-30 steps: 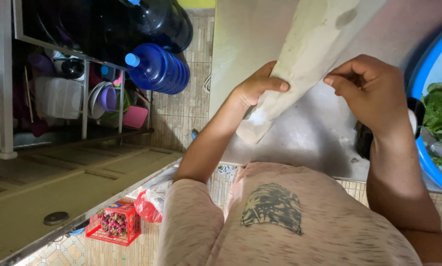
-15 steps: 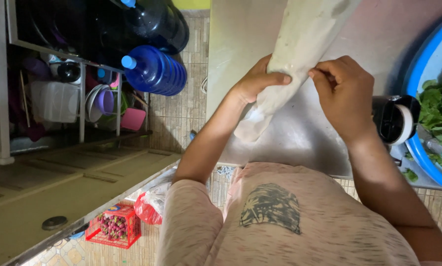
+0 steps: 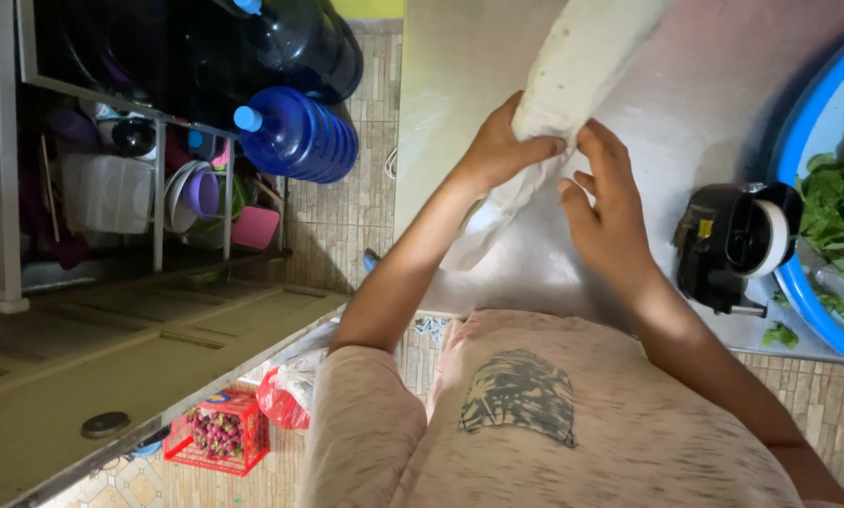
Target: Wrapping bunches of leafy green vegetables in white paper and securing them with tape from a dispenser.
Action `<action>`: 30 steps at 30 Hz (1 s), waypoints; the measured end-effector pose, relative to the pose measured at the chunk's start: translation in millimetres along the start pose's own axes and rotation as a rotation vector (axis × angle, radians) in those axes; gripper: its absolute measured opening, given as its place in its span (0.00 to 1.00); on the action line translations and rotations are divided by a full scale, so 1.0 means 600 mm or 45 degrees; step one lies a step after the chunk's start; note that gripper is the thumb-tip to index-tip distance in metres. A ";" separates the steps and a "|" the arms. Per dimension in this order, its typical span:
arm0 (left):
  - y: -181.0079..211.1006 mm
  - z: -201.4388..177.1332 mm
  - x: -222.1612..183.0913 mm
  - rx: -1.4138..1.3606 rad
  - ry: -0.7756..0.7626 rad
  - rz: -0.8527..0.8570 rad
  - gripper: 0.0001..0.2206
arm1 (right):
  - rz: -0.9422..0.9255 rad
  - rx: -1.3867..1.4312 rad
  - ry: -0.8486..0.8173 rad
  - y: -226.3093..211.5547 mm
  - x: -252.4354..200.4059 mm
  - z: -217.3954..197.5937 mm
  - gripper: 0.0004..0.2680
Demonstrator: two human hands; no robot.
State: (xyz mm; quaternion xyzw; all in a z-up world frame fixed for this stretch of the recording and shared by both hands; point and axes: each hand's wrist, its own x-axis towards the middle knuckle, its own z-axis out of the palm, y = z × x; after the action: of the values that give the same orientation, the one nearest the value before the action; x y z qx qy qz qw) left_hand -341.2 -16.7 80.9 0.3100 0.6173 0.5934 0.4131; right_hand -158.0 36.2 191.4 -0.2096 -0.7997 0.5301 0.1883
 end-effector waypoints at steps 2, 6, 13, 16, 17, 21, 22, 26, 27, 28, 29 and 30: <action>0.017 -0.001 -0.013 -0.048 -0.011 -0.022 0.30 | -0.042 0.089 0.072 0.023 -0.021 -0.001 0.17; 0.045 -0.006 -0.039 -0.047 -0.044 -0.095 0.30 | -0.038 0.368 0.237 0.080 -0.033 -0.002 0.14; 0.097 -0.006 -0.056 0.991 -0.234 -0.109 0.29 | 0.306 1.238 0.365 0.252 0.016 -0.006 0.07; 0.072 -0.006 -0.060 1.436 -0.406 -0.084 0.29 | 0.375 1.526 0.500 0.263 0.017 0.003 0.14; 0.058 -0.011 -0.061 1.477 -0.452 -0.095 0.29 | 0.437 1.609 0.578 0.275 0.016 0.007 0.15; 0.060 -0.004 -0.079 1.474 -0.411 -0.098 0.34 | 0.613 1.691 0.742 0.336 0.002 0.021 0.20; 0.042 0.011 -0.076 1.472 -0.415 -0.101 0.34 | 0.618 1.691 0.744 0.332 -0.001 0.022 0.20; -0.037 0.074 -0.066 1.376 -0.087 0.378 0.31 | 0.676 1.676 0.797 0.289 0.000 0.020 0.23; -0.058 0.090 -0.065 1.381 0.019 0.488 0.27 | 0.668 1.612 0.779 0.271 0.002 0.019 0.22; -0.067 0.096 -0.063 1.381 0.018 0.491 0.27 | 0.665 1.611 0.781 0.264 -0.002 0.018 0.22; -0.076 0.103 -0.060 1.372 0.113 0.536 0.21 | 0.635 1.580 0.754 0.257 -0.007 0.016 0.21; -0.086 0.111 -0.058 1.360 0.205 0.579 0.17 | 0.607 1.548 0.731 0.250 -0.014 0.014 0.20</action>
State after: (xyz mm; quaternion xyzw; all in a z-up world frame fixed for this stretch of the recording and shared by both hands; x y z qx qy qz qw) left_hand -260.7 -20.8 38.1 0.5537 0.7783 0.2956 0.0138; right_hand -135.2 77.8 48.6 -0.3680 -0.2136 0.8329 0.3540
